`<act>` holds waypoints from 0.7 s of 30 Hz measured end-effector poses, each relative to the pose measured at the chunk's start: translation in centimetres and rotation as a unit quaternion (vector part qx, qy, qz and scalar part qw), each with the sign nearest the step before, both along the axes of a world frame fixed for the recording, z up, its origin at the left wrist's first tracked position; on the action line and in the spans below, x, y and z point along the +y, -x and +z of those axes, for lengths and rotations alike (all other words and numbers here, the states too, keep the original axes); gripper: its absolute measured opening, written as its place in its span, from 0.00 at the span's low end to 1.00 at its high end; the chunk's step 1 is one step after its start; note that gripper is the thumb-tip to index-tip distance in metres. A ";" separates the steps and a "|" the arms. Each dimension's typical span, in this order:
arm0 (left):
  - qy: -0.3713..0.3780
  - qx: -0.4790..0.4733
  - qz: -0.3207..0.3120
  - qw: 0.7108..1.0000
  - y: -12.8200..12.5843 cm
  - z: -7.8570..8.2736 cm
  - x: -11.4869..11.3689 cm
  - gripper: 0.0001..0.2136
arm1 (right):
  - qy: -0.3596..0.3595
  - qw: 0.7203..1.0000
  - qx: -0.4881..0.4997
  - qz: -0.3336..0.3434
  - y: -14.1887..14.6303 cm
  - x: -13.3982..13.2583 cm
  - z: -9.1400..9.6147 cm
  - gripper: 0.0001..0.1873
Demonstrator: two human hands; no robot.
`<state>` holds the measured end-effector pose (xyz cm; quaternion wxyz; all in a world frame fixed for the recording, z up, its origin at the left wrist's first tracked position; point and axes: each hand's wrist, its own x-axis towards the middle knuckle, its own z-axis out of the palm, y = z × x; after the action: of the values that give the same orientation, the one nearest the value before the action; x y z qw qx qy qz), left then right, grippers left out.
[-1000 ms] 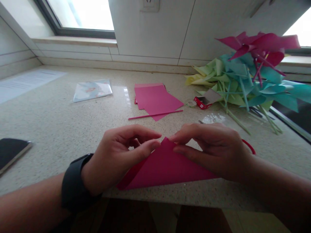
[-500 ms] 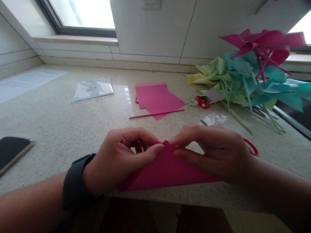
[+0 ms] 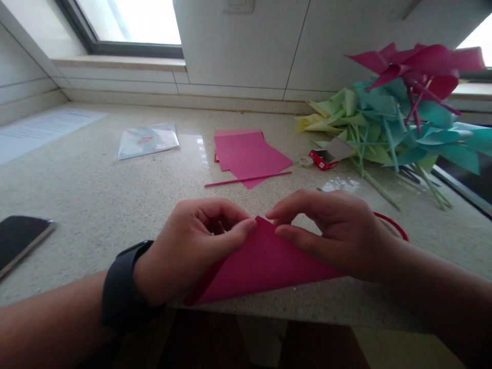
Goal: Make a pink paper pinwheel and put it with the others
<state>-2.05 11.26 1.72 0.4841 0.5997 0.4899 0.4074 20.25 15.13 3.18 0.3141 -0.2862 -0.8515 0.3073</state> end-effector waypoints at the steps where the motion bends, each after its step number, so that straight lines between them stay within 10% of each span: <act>1: 0.010 -0.007 0.000 1.000 0.0 0.0 0.1 0.06 | 0.002 1.000 -0.001 -0.006 -0.1 0.1 0.0 0.05; 21: 0.044 -0.058 0.015 0.997 0.0 -0.1 0.5 0.12 | -0.083 0.982 -0.061 -0.158 -0.4 -0.4 2.3 0.09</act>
<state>-2.10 11.72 1.63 0.5313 0.5455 0.4873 0.4274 20.64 14.74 5.44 0.3290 -0.4084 -0.8356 0.1636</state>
